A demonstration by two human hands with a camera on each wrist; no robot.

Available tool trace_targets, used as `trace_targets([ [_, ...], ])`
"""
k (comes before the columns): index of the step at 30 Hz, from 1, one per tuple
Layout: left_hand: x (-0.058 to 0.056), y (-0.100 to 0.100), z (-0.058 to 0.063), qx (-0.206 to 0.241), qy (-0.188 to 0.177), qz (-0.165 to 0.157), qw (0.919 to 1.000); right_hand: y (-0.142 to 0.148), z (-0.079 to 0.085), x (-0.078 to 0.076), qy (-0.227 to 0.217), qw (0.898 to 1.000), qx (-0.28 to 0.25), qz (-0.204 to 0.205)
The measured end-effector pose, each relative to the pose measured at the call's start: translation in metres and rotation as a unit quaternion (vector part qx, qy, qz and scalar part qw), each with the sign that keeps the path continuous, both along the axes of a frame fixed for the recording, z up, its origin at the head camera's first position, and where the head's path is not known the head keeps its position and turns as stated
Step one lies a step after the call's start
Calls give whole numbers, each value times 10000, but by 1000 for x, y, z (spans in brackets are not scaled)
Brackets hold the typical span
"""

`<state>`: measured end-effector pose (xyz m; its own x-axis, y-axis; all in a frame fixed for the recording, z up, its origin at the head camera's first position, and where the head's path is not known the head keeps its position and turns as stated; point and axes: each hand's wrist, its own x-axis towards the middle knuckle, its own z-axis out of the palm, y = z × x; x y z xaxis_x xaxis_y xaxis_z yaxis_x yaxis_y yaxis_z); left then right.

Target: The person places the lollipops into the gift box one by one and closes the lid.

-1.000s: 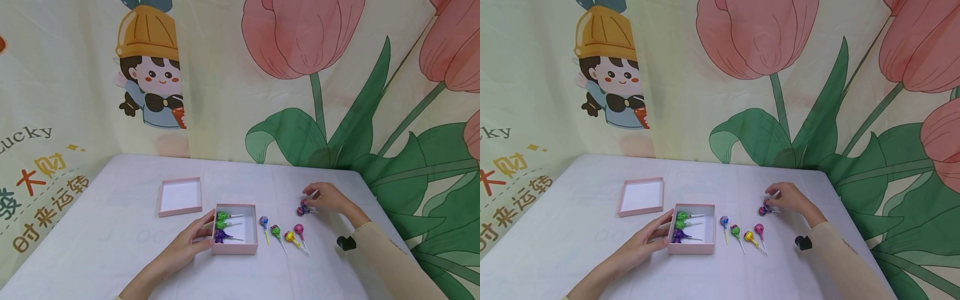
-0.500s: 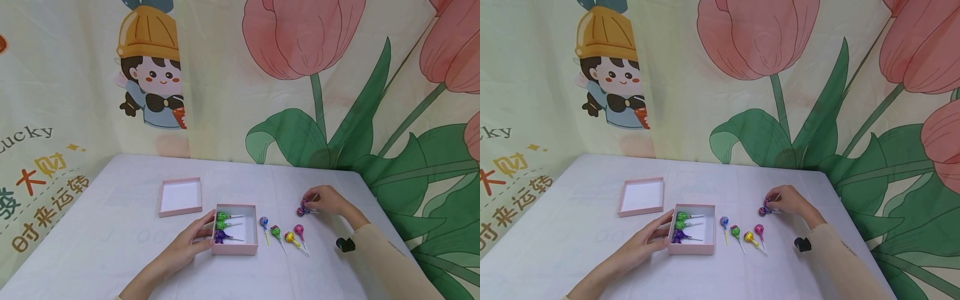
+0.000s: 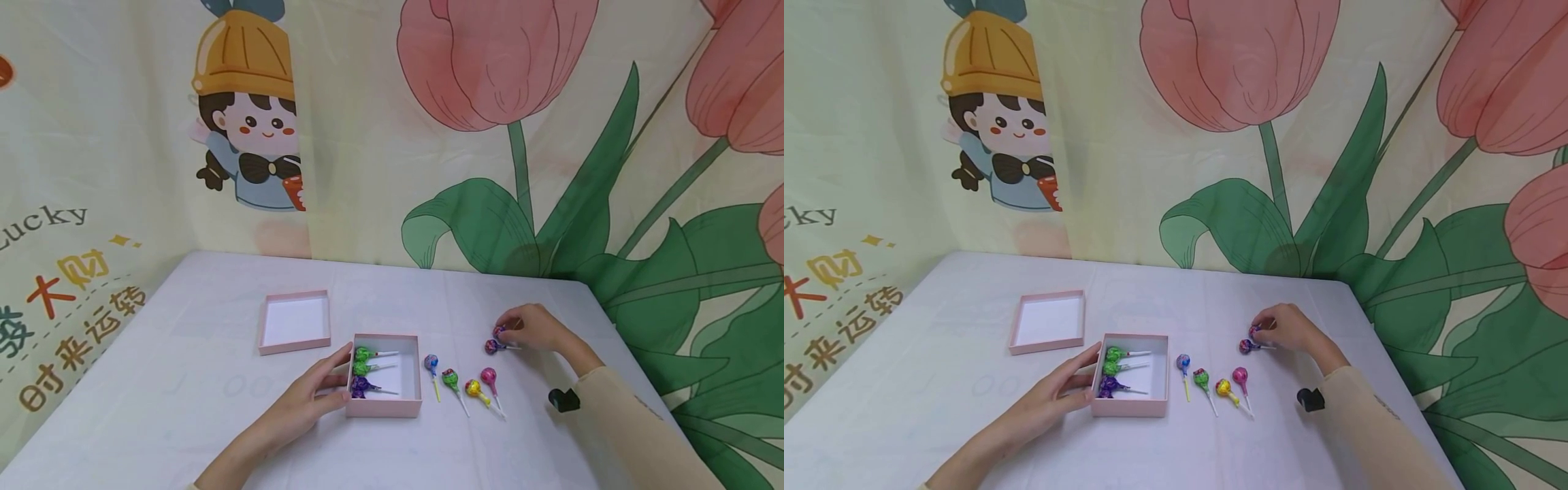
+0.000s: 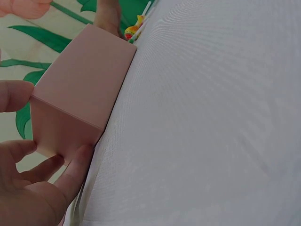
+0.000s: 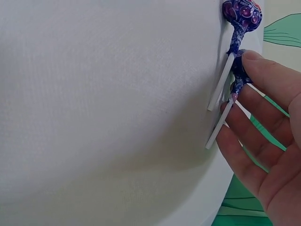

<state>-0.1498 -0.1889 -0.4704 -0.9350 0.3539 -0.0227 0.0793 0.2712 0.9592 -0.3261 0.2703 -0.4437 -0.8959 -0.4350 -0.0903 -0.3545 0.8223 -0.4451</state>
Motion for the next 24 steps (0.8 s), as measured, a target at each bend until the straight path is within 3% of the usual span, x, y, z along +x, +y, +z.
trace_targets([
  [13,0,0,1,-16,-9,22,10000,-14,21,4,404,9990,-179,12],
  [24,0,0,1,-21,16,-11,10000,-55,48,22,705,9963,-478,117],
])
